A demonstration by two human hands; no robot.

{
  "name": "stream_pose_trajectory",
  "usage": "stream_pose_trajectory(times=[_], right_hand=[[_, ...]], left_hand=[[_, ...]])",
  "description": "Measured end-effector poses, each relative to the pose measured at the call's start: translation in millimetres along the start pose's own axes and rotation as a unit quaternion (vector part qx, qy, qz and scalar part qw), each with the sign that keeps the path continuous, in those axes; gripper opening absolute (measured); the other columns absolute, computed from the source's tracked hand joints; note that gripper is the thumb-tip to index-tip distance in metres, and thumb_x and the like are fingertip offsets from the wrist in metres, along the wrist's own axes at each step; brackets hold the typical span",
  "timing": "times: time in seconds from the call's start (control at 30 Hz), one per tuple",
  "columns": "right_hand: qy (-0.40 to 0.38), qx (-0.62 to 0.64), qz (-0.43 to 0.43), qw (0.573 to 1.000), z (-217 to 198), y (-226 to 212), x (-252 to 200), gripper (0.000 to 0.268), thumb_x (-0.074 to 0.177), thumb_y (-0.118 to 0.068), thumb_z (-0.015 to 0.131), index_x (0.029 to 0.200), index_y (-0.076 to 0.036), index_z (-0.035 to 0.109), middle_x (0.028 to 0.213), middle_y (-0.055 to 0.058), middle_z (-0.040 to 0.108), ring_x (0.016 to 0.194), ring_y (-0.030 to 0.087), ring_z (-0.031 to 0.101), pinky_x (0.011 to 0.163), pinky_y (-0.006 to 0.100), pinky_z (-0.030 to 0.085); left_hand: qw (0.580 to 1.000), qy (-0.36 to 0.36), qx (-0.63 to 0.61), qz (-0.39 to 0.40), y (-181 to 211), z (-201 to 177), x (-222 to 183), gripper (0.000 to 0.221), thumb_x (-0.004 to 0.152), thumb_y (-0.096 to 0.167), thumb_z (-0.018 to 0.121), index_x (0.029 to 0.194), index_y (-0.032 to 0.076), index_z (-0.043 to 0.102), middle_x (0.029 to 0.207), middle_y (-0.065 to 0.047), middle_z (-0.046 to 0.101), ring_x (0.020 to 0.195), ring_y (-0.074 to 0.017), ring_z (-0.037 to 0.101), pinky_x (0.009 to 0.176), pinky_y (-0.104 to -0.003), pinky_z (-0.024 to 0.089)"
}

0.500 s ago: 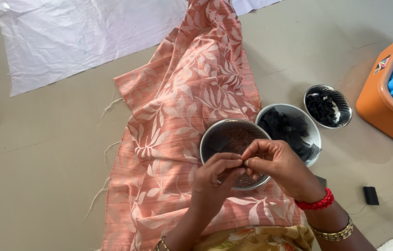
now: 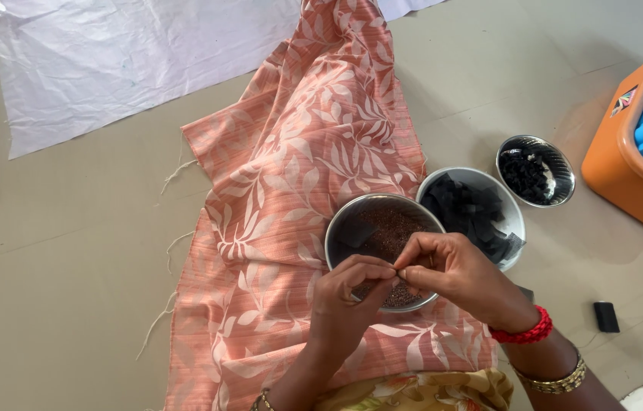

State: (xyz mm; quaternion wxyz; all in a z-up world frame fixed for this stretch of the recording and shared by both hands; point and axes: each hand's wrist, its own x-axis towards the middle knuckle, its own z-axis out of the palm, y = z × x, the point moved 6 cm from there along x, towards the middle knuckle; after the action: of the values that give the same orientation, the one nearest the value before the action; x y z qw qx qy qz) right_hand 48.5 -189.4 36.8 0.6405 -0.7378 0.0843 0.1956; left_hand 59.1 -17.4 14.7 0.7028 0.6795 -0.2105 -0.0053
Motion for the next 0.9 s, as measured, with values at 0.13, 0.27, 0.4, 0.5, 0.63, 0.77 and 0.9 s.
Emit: stream_pose_trajectory(times=[0.13,0.27,0.4,0.5,0.63,0.77,0.9], right_hand=[[-0.029,-0.018,0.012,0.999,3,-6,-3,0.014,0.091,-0.006,0.067,0.099,0.005,0.071,0.083,0.006,0.071,0.077,0.009,0.065,0.069,0.027,0.056],[0.023,-0.317,-0.220,0.922,11,-48,-18,0.027,0.092,-0.012,0.068,0.116,0.000,0.070,0.111,0.011,0.072,0.102,0.023,0.070,0.082,0.033,0.058],[-0.040,-0.478,-0.343,0.808,35,-43,-33,0.048,0.086,-0.010,0.070,0.130,0.004,0.056,0.131,0.020,0.062,0.116,0.034,0.066,0.090,0.037,0.058],[-0.010,-0.519,-0.378,0.766,35,-37,-38,0.049,0.080,-0.003,0.069,0.128,0.000,0.057,0.123,0.015,0.066,0.113,0.032,0.068,0.090,0.039,0.057],[-0.037,-0.504,-0.327,0.798,30,-29,-32,0.038,0.080,0.001,0.069,0.117,-0.004,0.060,0.115,0.013,0.068,0.104,0.030,0.069,0.081,0.037,0.058],[-0.040,-0.439,-0.304,0.844,22,-11,-22,0.030,0.082,0.004,0.066,0.111,-0.007,0.063,0.102,0.007,0.069,0.095,0.026,0.072,0.078,0.036,0.059],[-0.058,-0.098,-0.127,0.985,8,2,-9,0.012,0.099,0.001,0.063,0.108,-0.002,0.055,0.094,0.004,0.066,0.094,0.017,0.068,0.080,0.032,0.056]], left_hand=[[1.000,-0.001,-0.017,-0.016,-6,2,-2,0.011,0.085,-0.001,0.078,0.095,0.000,0.075,0.100,-0.008,0.078,0.088,-0.0140,0.079,0.074,-0.026,0.066],[0.952,0.013,-0.198,-0.232,-47,6,-6,0.009,0.087,0.000,0.075,0.095,-0.001,0.075,0.089,-0.010,0.079,0.080,-0.0117,0.075,0.072,-0.026,0.063],[0.881,-0.007,-0.342,-0.327,-44,13,-5,0.007,0.087,-0.002,0.073,0.093,-0.003,0.069,0.085,-0.013,0.077,0.075,-0.0148,0.074,0.069,-0.028,0.065],[0.874,-0.056,-0.361,-0.320,-58,19,-10,0.007,0.090,-0.004,0.073,0.095,-0.004,0.069,0.086,-0.014,0.075,0.076,-0.0149,0.073,0.072,-0.027,0.065],[0.836,-0.057,-0.397,-0.376,-52,20,-10,0.008,0.089,-0.003,0.073,0.095,-0.002,0.067,0.085,-0.011,0.074,0.076,-0.0140,0.073,0.071,-0.030,0.067],[0.849,-0.059,-0.381,-0.361,-51,16,-10,0.008,0.089,-0.004,0.072,0.096,-0.001,0.068,0.086,-0.011,0.074,0.077,-0.0127,0.073,0.068,-0.029,0.066],[0.974,-0.056,-0.124,-0.178,-33,7,-6,0.007,0.090,-0.002,0.078,0.094,0.000,0.073,0.085,-0.010,0.078,0.077,-0.0134,0.073,0.065,-0.027,0.059]])
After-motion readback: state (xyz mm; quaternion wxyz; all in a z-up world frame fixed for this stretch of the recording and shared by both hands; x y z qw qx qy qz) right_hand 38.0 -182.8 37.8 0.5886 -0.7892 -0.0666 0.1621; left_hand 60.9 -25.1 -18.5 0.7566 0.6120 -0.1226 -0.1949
